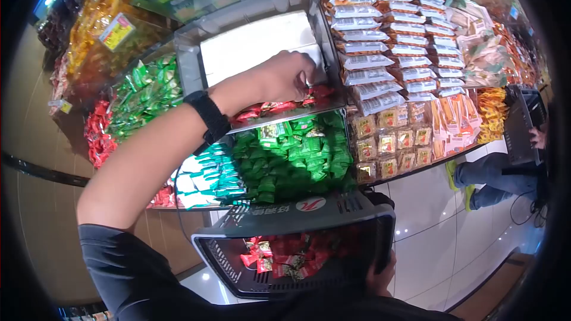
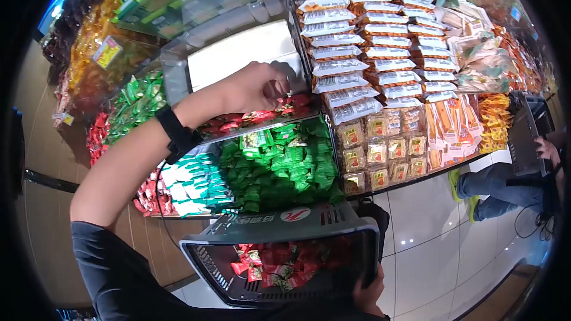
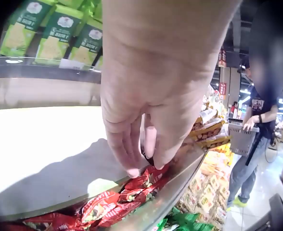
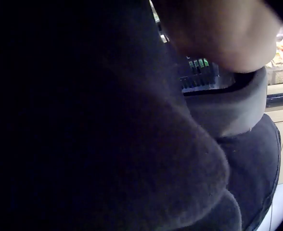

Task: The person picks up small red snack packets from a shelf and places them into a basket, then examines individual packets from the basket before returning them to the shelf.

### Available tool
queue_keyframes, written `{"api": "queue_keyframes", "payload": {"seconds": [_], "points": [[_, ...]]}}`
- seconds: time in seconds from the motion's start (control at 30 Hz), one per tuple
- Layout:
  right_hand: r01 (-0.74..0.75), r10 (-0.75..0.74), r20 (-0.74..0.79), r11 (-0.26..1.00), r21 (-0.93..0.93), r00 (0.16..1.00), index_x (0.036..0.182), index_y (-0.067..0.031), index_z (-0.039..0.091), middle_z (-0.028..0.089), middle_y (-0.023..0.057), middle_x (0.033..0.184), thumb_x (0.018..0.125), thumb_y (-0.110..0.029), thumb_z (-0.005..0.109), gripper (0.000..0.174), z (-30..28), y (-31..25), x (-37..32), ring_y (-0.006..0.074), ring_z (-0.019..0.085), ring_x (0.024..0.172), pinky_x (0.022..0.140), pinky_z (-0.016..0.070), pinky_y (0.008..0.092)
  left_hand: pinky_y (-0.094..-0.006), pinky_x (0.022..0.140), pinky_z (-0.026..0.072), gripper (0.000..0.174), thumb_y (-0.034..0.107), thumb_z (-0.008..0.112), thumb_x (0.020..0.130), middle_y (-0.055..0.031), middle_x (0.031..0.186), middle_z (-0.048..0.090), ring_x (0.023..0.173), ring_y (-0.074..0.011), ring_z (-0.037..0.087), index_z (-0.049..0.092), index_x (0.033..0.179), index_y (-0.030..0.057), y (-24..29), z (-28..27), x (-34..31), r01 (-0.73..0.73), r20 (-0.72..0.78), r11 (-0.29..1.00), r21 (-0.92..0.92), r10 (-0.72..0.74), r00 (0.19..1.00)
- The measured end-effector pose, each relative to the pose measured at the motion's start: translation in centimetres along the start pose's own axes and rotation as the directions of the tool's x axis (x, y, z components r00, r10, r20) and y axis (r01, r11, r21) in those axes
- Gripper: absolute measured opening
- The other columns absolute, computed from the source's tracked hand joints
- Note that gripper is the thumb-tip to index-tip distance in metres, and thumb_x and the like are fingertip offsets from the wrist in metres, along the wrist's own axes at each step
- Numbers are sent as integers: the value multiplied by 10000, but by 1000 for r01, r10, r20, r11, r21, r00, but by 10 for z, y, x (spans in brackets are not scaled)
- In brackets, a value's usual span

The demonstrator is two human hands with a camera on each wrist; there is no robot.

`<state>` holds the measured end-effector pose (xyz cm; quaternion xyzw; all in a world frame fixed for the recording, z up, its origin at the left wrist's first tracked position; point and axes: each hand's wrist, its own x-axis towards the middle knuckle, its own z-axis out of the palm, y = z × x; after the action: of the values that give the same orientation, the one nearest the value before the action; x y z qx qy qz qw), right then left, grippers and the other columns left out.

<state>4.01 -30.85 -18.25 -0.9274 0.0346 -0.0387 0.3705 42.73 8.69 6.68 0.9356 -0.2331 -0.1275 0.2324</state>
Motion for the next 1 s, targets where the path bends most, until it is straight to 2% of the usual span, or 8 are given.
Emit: {"api": "queue_keyframes", "payload": {"seconds": [0.03,0.2,0.3,0.43,0.6,0.83,0.9,1.0], "points": [[-3,4,13,1000,-16,1000,1434,-13,375,648,301,1128,869,-63,659,634,0,1,-1,500,666,979,834,538,522,-338,769,587,331,59,770,780,-148,907,745,793,-238,721,713,1103,14,3,2,5,-6,43,995,95,2,999],[-39,39,-3,998,46,999,1384,3,400,641,256,1022,853,-37,665,594,1,-1,-2,450,667,872,765,519,485,-381,662,545,307,135,757,801,-169,901,730,718,-291,679,739,1100,64,-27,26,27,-184,14,976,117,183,983],[-26,27,-17,998,49,1000,1360,13,417,639,236,997,856,-36,669,565,2,0,-3,416,667,846,755,517,466,-384,656,541,198,170,773,820,-179,831,713,706,-284,671,770,979,54,-29,34,33,-147,-48,984,103,152,987],[19,-16,-52,999,43,999,1332,23,442,638,218,974,867,-39,669,521,4,2,-3,379,670,835,749,518,445,-383,655,543,189,198,799,824,-185,770,700,718,-285,687,773,877,19,-21,34,39,-54,-1,991,121,54,999],[-30,33,-43,997,71,999,1321,25,456,650,209,953,869,-35,665,501,3,-6,0,343,679,803,730,530,415,-384,662,545,208,179,809,826,-178,831,690,724,-295,679,752,821,-21,-32,46,42,-178,-132,980,92,189,973],[-10,12,-52,999,43,999,1279,18,483,662,211,945,866,-27,659,451,1,-15,7,355,697,792,713,541,410,-375,660,536,214,146,824,800,-149,820,683,716,-275,671,711,813,-35,-28,41,48,-223,-98,968,114,235,967],[-3,7,-60,998,69,998,1276,13,485,661,217,945,864,-29,659,449,1,-16,9,371,699,796,714,541,418,-356,652,522,200,131,841,774,-134,792,678,713,-253,666,712,821,-13,-25,40,49,-102,-46,992,-71,99,994],[-12,16,-49,996,88,999,1273,7,487,660,227,950,861,-34,659,448,0,-12,5,396,701,810,722,543,430,-348,649,513,204,121,855,753,-120,784,682,718,-226,665,717,856,11,-43,54,56,-143,-115,979,-143,127,985]]}}
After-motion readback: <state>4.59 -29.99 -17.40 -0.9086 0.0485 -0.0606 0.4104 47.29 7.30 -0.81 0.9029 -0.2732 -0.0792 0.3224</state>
